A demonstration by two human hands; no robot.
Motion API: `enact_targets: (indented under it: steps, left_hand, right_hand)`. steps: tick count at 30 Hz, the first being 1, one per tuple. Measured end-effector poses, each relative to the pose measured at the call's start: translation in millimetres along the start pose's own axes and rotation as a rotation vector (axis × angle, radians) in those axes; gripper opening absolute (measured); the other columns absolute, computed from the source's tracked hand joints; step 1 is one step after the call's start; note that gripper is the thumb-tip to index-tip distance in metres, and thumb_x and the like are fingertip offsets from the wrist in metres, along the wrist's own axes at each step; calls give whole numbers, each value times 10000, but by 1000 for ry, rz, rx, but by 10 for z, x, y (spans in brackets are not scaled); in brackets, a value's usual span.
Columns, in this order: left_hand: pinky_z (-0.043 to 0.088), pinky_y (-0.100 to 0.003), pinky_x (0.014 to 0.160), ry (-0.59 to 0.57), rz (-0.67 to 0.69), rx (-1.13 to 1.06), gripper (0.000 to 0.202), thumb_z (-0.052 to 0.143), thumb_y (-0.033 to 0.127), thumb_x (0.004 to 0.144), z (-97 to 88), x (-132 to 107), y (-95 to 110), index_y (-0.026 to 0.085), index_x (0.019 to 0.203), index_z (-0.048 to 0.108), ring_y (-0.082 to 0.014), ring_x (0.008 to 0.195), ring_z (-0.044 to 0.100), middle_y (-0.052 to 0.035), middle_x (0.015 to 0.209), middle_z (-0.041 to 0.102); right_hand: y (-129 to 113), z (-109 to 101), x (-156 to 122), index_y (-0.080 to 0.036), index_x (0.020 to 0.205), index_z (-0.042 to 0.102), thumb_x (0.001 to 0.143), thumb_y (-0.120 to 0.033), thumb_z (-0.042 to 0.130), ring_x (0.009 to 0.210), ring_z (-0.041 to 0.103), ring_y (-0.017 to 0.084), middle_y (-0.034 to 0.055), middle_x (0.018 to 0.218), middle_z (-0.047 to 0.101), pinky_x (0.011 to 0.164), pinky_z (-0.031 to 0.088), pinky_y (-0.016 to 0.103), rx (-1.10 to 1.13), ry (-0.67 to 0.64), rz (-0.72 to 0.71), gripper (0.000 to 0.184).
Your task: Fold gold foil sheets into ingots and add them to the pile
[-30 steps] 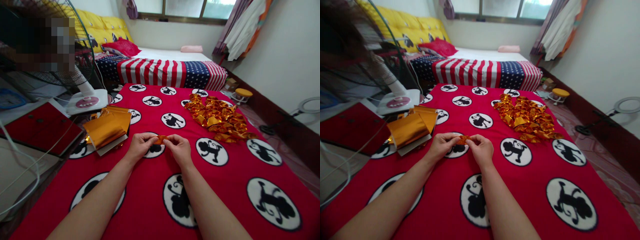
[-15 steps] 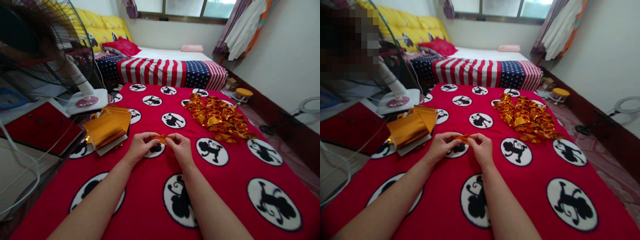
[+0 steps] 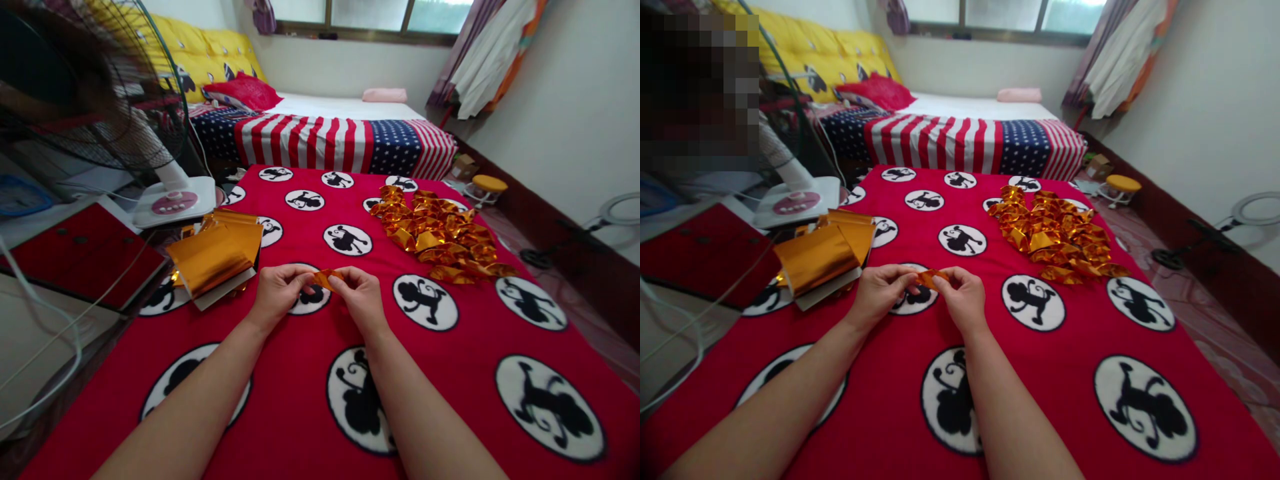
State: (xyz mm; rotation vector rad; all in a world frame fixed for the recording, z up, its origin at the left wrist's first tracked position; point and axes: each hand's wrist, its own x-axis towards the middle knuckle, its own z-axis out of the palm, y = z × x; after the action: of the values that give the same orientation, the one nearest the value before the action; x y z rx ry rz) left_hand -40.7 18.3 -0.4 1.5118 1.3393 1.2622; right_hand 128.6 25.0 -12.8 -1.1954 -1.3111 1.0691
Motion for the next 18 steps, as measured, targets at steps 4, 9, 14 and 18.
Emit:
enact_targets:
  steps: [4,9,14,18]
  left_hand:
    - [460,-192,480,-2,48,49,183,653,307,827,2,2,-34,165,844,766,-124,512,635,-29,638,735]
    - [496,-210,543,-90,53,70,225,645,349,834,16,16,-35,153,887,742,-143,592,662,-48,744,754]
    - [468,-216,545,-151,136,157,229,612,337,858,29,-4,-4,159,816,749,-143,587,642,-52,701,733]
    - [409,-216,512,-121,165,218,310,556,355,890,22,-16,8,162,696,702,-124,524,580,-19,578,659]
  right_hand:
    - [-9,4,-9,-163,790,721,748,-353,694,615,602,145,22,701,694,571,436,236,7,-10,5,196]
    - [12,7,-12,-170,765,722,743,-348,700,595,592,141,13,670,685,564,434,235,-12,-19,-23,181]
    - [7,27,-24,-168,786,738,733,-350,711,626,625,160,35,705,715,587,467,246,-34,-78,-20,192]
    - [-33,38,-35,-173,793,739,722,-336,719,630,637,165,38,717,724,591,480,252,7,-104,-6,180]
